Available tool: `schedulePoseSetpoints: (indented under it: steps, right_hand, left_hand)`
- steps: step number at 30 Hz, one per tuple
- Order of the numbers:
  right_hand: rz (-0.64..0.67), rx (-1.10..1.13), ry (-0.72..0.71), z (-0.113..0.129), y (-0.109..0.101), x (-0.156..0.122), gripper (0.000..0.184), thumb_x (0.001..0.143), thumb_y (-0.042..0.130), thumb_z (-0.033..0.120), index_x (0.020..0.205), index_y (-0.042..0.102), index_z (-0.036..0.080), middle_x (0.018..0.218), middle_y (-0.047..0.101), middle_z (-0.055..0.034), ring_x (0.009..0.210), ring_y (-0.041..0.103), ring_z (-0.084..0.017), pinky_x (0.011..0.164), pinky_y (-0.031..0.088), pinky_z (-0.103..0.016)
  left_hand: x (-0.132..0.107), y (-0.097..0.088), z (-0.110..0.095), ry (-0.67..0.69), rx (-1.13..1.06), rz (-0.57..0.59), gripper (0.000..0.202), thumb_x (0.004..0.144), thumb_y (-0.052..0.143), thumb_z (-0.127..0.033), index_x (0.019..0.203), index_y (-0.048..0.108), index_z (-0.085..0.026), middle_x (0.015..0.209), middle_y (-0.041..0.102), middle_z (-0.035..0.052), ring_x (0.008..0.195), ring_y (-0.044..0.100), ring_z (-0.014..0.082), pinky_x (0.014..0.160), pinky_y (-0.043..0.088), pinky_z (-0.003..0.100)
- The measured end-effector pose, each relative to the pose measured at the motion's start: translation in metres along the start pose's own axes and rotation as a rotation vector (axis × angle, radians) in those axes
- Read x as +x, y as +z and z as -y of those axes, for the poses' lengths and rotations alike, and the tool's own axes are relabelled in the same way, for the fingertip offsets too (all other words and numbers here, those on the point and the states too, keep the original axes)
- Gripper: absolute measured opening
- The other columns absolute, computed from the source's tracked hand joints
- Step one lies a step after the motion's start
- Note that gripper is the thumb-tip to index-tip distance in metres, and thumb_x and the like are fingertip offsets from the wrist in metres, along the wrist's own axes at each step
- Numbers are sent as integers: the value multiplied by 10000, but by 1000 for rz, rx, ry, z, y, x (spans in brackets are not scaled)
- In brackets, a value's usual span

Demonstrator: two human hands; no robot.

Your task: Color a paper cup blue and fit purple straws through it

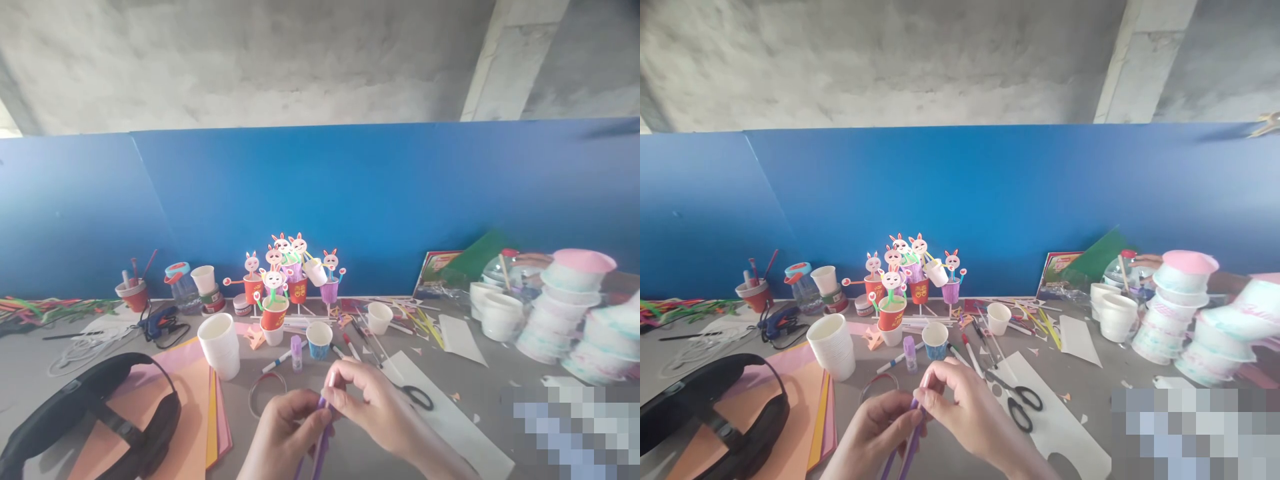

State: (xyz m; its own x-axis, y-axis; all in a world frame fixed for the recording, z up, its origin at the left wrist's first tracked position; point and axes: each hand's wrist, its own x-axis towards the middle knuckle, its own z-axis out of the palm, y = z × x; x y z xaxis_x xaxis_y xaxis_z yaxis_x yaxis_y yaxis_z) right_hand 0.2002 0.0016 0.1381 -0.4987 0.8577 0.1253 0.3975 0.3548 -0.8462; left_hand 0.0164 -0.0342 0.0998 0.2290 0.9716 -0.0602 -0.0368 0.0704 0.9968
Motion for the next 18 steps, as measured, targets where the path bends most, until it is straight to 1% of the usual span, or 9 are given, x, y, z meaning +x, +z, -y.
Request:
schedulePoseSetpoints:
  steps: [3,5,9,12,15,18]
  right_hand:
    - [4,70,-2,-5,4,-2,263,995,561,418,830,602,217,826,642,12,819,616,-179,721,451,-255]
    - [12,130,1,-7,5,-4,266,1001,546,445,859,580,223,847,647,10,817,631,-176,702,463,-242]
    - [17,160,49,-11,6,-10,299,1022,484,500,903,547,233,799,657,22,748,653,-162,650,448,-228]
    - [-42,90,72,-14,8,-13,351,1018,465,534,847,537,235,760,624,30,738,616,-160,683,437,-239]
    - [-111,72,67,-22,13,-15,393,1017,441,553,810,548,237,750,578,34,726,567,-157,675,425,-239]
    - [-157,125,46,-33,18,-14,372,1020,431,549,875,595,248,781,588,28,709,555,-157,667,446,-238]
  left_hand:
    - [2,1,4,38,51,-15,546,766,718,-662,765,728,-116,692,583,-4,598,532,101,552,429,192]
    - [2,3,9,69,43,-22,544,759,725,-661,720,718,-119,692,528,-20,579,505,89,527,415,185]
    - [2,6,21,27,-76,-2,516,747,753,-637,722,714,-123,680,519,-29,538,486,74,511,415,189]
    - [1,7,25,-11,-136,8,493,732,782,-610,709,720,-121,654,520,-34,528,472,71,505,409,186]
    - [0,6,22,-30,-142,-9,466,726,796,-593,703,736,-132,656,513,-38,537,468,72,509,410,182]
    - [-1,6,18,-46,-156,-16,446,722,803,-583,678,743,-143,655,503,-40,543,457,73,511,412,178]
